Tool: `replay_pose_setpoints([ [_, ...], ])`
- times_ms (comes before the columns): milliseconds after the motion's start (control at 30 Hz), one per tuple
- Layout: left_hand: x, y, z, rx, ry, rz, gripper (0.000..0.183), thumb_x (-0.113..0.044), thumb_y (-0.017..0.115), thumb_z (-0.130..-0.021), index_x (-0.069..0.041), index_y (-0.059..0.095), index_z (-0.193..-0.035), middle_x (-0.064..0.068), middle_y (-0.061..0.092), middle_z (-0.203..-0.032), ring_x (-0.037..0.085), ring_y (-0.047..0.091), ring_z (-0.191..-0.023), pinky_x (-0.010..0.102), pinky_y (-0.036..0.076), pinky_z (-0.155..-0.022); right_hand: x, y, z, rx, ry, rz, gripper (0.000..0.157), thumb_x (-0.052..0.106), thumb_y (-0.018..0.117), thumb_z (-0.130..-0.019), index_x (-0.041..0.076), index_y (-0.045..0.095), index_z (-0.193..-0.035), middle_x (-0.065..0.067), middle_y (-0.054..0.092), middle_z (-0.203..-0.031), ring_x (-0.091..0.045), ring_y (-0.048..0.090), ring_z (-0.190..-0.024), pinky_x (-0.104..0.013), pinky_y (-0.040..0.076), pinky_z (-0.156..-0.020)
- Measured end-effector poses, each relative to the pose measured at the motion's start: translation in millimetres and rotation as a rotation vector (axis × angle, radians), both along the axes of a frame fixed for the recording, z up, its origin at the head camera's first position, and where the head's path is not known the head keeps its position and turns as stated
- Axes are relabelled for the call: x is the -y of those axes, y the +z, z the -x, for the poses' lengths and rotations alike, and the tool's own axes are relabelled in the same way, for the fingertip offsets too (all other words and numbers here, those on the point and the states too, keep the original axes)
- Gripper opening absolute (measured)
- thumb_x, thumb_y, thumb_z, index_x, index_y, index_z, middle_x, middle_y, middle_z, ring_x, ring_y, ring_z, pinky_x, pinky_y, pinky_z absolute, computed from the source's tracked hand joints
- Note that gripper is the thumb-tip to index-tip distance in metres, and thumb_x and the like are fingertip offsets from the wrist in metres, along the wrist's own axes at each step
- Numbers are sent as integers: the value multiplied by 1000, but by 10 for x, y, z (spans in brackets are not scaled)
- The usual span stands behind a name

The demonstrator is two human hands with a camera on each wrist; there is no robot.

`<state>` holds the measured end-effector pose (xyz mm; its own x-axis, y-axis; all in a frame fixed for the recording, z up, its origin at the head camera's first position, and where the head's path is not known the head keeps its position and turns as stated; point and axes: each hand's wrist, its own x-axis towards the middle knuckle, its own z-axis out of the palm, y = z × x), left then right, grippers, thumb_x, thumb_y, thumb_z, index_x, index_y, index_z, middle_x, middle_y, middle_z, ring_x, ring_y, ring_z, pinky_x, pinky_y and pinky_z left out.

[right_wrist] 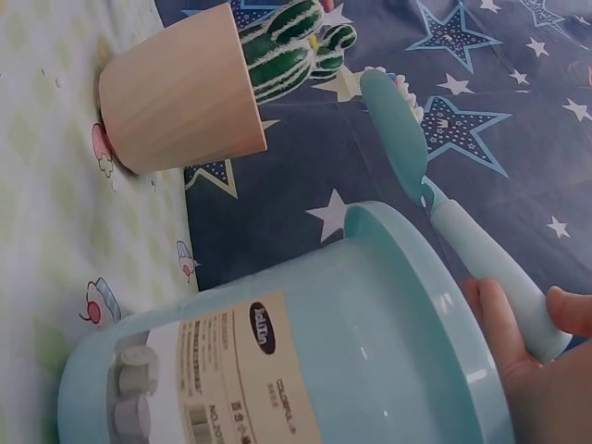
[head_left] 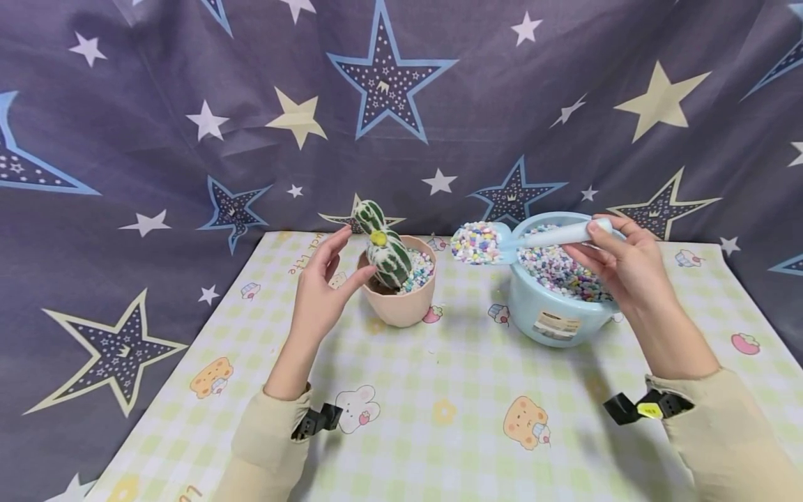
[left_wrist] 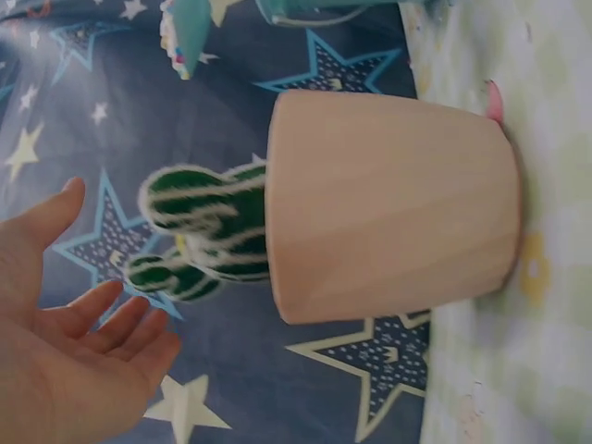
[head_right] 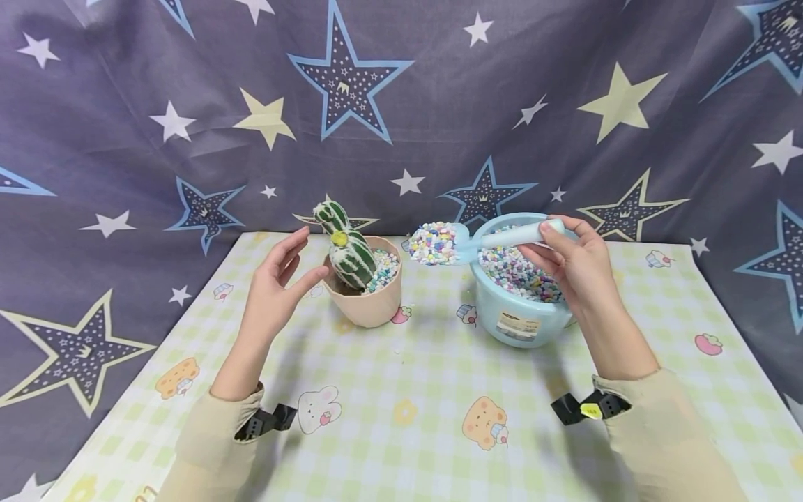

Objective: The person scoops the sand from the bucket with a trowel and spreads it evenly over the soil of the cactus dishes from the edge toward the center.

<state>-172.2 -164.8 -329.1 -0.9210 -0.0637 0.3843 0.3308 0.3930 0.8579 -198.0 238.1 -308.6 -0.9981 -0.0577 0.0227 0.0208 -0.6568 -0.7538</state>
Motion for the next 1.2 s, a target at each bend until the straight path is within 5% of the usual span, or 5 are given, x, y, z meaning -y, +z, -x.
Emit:
replay_pose_setpoints([
  [600,129,-330,208,185,-13,40,73,-27,77,-88,-12,42,-151,8,42,-157,26,37,-148,40,33,-123,184,23,83,77,38,-126,27,3,66,-93,3,51,-115,-8,68,-95,-22,77,-82,-29,62,-77],
  [1200,58,-553,317,331,-102,153,104,-32,81,-83,-6,16,-160,12,19,-167,27,23,-154,41,26,-125,378,-16,195,95,104,-130,9,3,63,-95,2,56,-102,-10,71,-93,-23,77,-84,-28,61,-81],
])
